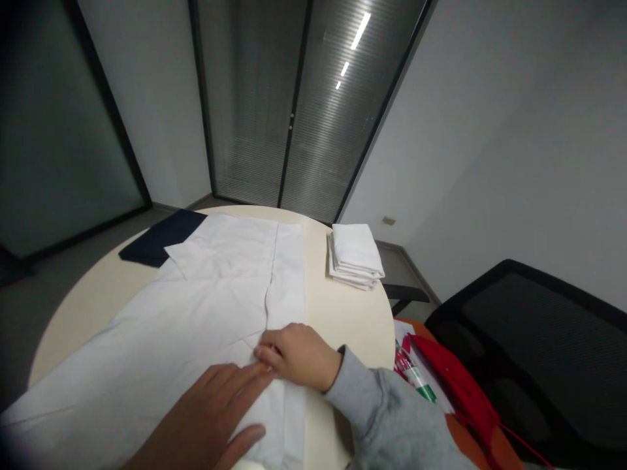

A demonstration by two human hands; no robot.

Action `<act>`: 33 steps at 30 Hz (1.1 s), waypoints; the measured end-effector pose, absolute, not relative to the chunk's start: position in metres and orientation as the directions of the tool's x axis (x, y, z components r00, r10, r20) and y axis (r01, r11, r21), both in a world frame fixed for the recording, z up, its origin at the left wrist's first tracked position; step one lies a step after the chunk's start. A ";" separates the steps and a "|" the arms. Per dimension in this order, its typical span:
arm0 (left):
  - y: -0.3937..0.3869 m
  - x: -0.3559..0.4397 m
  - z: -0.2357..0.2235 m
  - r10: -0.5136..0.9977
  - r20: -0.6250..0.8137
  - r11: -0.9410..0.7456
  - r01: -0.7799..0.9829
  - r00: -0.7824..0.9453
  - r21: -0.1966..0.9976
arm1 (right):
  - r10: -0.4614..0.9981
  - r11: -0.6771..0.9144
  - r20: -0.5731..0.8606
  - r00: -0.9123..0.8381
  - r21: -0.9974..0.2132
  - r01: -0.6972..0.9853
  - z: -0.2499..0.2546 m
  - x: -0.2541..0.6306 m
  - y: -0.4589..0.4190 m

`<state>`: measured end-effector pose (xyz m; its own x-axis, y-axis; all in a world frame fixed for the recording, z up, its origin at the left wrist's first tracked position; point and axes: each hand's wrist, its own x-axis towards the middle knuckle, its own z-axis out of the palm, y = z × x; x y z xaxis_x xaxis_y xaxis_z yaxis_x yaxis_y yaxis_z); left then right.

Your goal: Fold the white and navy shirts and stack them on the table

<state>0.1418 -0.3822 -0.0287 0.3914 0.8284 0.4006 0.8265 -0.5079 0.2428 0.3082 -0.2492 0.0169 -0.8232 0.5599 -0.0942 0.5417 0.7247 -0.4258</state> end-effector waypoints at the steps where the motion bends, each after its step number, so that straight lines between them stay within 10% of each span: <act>1: -0.384 0.142 -0.028 0.829 0.409 -0.507 0.821 0.382 0.262 | 0.603 0.675 -0.069 -0.794 -0.486 0.555 0.015 0.312 -0.250; 9: -0.389 0.140 -0.022 0.796 0.481 -0.542 0.785 0.366 0.301 | 0.884 0.268 0.042 -0.465 -0.861 0.432 0.008 0.362 -0.257; 19: -0.379 0.148 -0.060 0.758 0.536 -0.413 0.909 0.372 -0.047 | 0.876 0.141 0.062 -0.478 -0.981 0.131 0.023 0.374 -0.272; 23: -0.380 0.134 -0.051 0.728 0.561 -0.400 0.909 0.394 -0.120 | 0.755 0.521 0.186 -0.629 -0.752 0.403 0.011 0.340 -0.315; 28: -0.397 0.076 -0.059 0.687 0.571 -0.402 0.890 0.449 -0.217 | 0.367 0.852 0.674 -0.642 0.034 0.523 -0.073 0.311 -0.342; 33: -0.439 0.011 -0.095 0.788 0.539 -0.244 0.954 0.299 -0.172 | 0.394 0.768 0.681 -0.618 0.126 0.628 -0.113 0.311 -0.347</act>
<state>0.0105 -0.4385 -0.0950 0.2988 0.7876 0.5390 0.9543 -0.2441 -0.1723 0.3115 -0.3473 -0.1129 -0.6179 0.3936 0.6807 0.6279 0.7681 0.1258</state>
